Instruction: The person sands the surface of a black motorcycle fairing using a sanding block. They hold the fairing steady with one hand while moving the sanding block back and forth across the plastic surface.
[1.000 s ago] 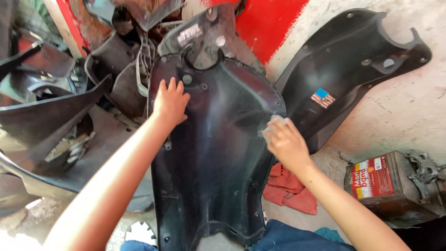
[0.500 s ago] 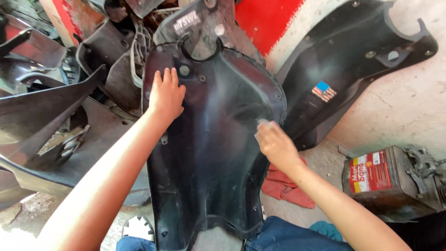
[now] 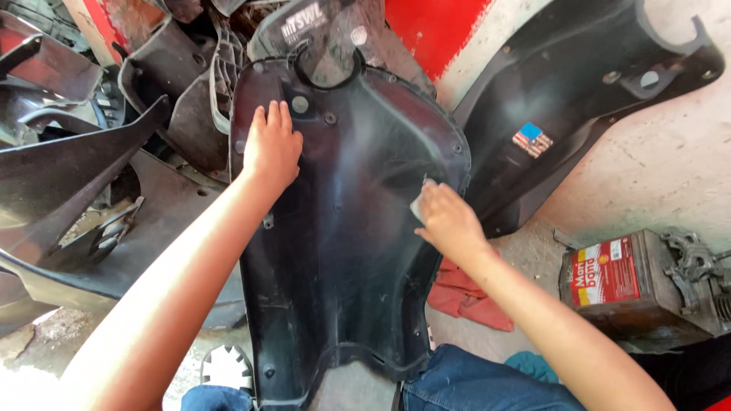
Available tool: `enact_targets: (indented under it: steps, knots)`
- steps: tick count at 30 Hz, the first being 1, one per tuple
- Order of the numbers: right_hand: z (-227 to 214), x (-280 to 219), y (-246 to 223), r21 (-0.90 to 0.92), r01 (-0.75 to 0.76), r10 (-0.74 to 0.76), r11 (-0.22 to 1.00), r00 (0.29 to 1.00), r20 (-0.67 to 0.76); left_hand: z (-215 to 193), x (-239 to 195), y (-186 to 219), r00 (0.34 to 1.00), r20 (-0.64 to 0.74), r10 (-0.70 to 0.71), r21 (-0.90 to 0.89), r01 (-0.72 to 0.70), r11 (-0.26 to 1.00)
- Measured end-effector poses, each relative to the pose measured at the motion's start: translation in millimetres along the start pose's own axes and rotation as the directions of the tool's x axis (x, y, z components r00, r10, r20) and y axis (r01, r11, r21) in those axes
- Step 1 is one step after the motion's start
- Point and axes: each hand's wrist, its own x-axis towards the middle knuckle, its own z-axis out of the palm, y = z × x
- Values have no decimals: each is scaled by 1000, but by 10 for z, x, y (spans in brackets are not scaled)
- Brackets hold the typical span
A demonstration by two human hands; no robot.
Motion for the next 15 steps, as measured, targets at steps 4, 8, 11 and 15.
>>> enact_targets:
  steps: [4,8,11,15]
  knots:
    - [132,-74,-82,-205,73,-73,976,997,7,85,17,22,999,32,30,34,-31,999]
    - [216,-124,-65,-297,131,-119,946,991,59,117,18,29,1000,-11,14,30,-14,999]
    - [39,-39,47,-221,64,-67,973,998,-6,146,21,36,1000,-12,15,24,-15,1000]
    - [24,-48,17,-236,6,-20,972,998,-54,156,19,45,999,-35,16,63,-14,998]
